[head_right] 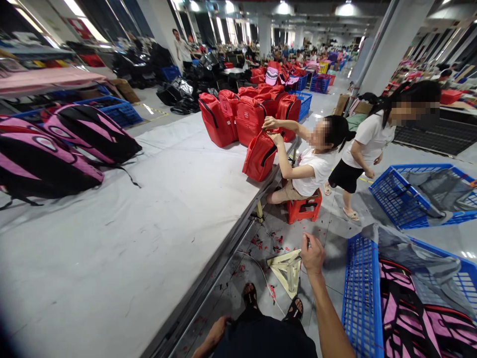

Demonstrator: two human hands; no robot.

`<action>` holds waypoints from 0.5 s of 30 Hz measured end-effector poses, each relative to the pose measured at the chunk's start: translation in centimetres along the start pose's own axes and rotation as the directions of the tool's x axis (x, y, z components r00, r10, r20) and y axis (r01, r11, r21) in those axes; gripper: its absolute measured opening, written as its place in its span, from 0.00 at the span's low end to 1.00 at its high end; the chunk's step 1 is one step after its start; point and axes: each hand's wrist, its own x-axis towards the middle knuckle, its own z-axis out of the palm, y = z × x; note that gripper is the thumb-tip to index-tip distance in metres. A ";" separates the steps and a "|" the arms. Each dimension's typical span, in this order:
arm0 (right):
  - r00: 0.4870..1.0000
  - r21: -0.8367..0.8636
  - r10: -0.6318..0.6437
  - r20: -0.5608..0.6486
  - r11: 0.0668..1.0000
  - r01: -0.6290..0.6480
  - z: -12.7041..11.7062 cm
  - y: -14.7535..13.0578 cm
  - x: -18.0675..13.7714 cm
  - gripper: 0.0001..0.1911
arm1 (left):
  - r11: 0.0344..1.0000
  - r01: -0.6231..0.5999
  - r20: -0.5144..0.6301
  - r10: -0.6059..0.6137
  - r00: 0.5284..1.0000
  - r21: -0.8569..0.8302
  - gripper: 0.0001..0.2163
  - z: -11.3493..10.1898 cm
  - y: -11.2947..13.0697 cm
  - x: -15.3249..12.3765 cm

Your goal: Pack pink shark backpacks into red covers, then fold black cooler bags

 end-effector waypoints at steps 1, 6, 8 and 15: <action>1.000 -0.004 0.000 0.003 1.000 0.000 0.0 0.0 0.0 0.29 | 1.000 0.002 -0.001 -0.002 1.000 0.001 0.19 0.0 0.0 0.1; 1.000 -0.001 0.013 0.012 1.000 -0.013 0.0 0.1 0.0 0.29 | 1.000 0.005 0.000 -0.005 1.000 -0.014 0.17 0.1 -0.2 0.2; 1.000 0.002 0.012 0.007 1.000 -0.012 0.0 0.0 0.0 0.28 | 1.000 0.002 0.000 -0.002 1.000 -0.023 0.18 0.1 -0.2 0.1; 1.000 0.018 -0.002 0.012 1.000 0.002 -0.2 -0.2 0.2 0.27 | 1.000 -0.011 -0.012 0.010 1.000 -0.026 0.18 0.2 -0.2 0.0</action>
